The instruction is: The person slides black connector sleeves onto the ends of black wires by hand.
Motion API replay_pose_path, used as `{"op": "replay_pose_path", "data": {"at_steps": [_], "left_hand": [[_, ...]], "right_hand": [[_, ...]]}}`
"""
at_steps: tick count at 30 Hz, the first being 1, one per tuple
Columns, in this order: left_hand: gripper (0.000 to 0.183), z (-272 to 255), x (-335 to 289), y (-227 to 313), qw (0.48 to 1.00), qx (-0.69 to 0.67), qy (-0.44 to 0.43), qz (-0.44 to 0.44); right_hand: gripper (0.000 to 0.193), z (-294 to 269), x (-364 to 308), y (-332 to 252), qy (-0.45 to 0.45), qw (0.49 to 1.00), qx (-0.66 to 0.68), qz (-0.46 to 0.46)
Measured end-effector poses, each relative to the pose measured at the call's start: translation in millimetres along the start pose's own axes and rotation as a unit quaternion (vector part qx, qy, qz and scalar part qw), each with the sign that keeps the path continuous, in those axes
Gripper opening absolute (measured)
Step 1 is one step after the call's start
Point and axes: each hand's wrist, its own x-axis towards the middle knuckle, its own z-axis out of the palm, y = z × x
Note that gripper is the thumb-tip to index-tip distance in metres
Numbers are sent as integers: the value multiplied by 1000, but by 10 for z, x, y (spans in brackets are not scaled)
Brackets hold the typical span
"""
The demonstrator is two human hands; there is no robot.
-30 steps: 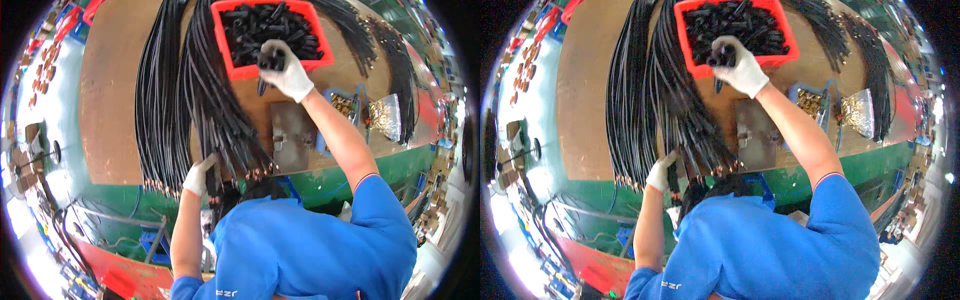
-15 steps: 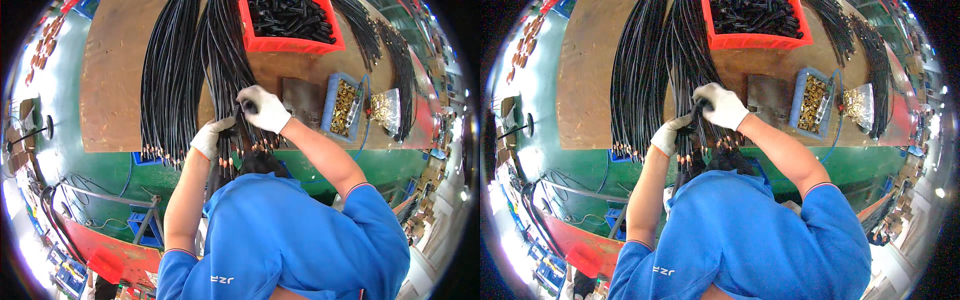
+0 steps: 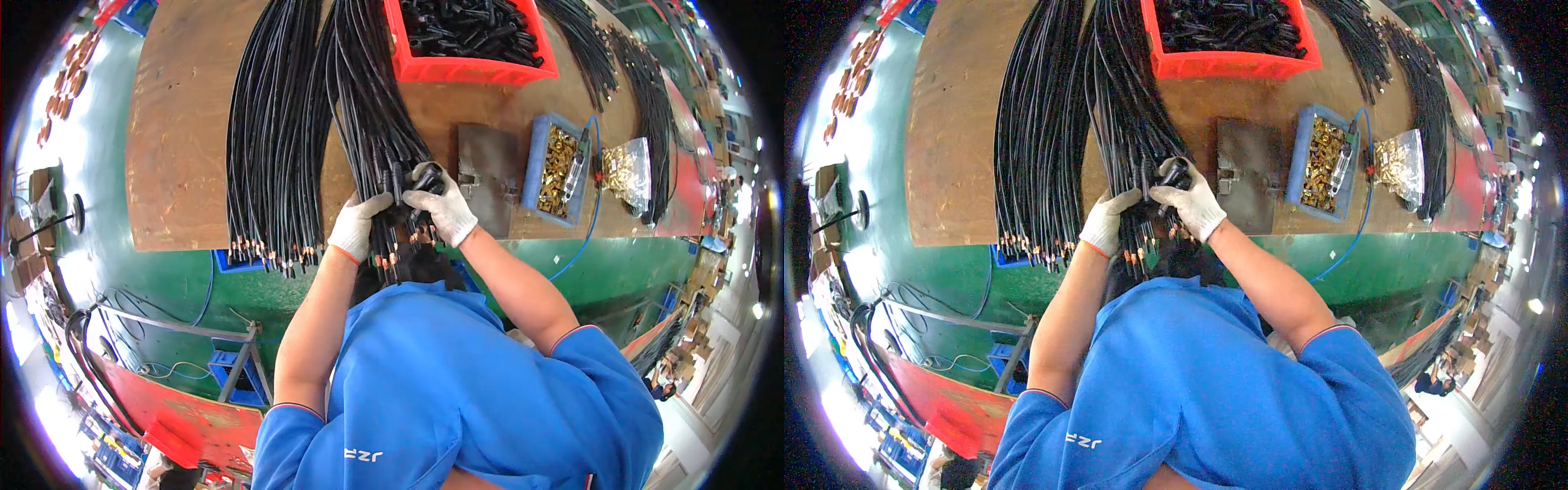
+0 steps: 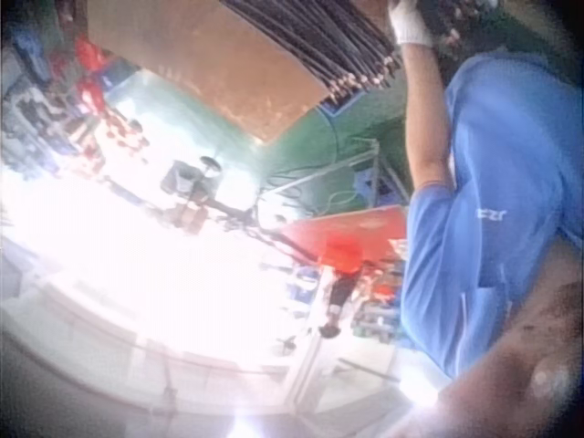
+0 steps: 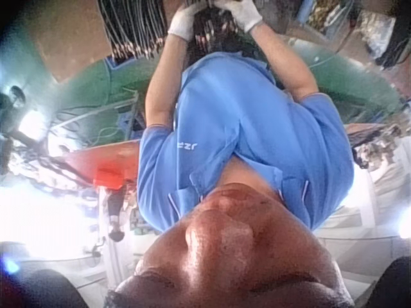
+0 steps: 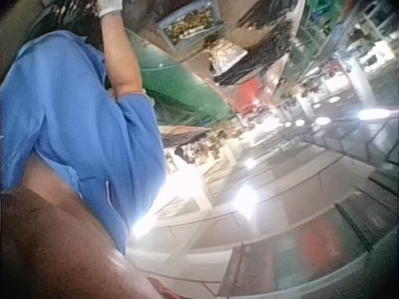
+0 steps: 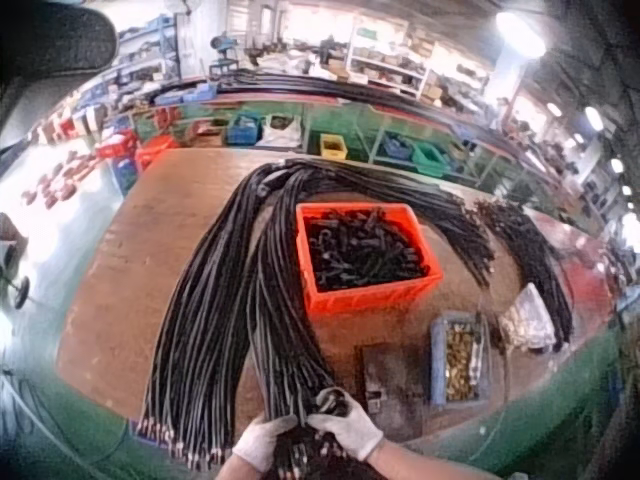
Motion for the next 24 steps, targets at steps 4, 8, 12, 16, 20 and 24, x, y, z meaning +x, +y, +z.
{"op": "replay_pose_path", "data": {"at_steps": [4, 8, 12, 16, 20, 24], "left_hand": [[39, -13, -52, 49, 999, 31, -3, -10], [42, 23, -130, 120, 998, 58, 3, -7], [45, -58, -87, 108, 997, 73, -1, -8], [45, -97, -88, 147, 997, 76, -2, -15], [44, -113, -89, 164, 998, 64, 12, -26], [41, -43, -150, 232, 992, 119, 30, -36]], "right_hand": [[44, 4, 120, 6, -31, 993, -84, 74], [49, -12, 194, -18, -75, 985, -61, 144], [53, 73, 184, -7, -85, 977, -59, 185], [69, 68, 212, 16, -111, 964, 7, 241], [56, 83, 188, -132, -121, 959, 28, 253], [32, 13, 218, -67, -192, 952, 6, 239]]}}
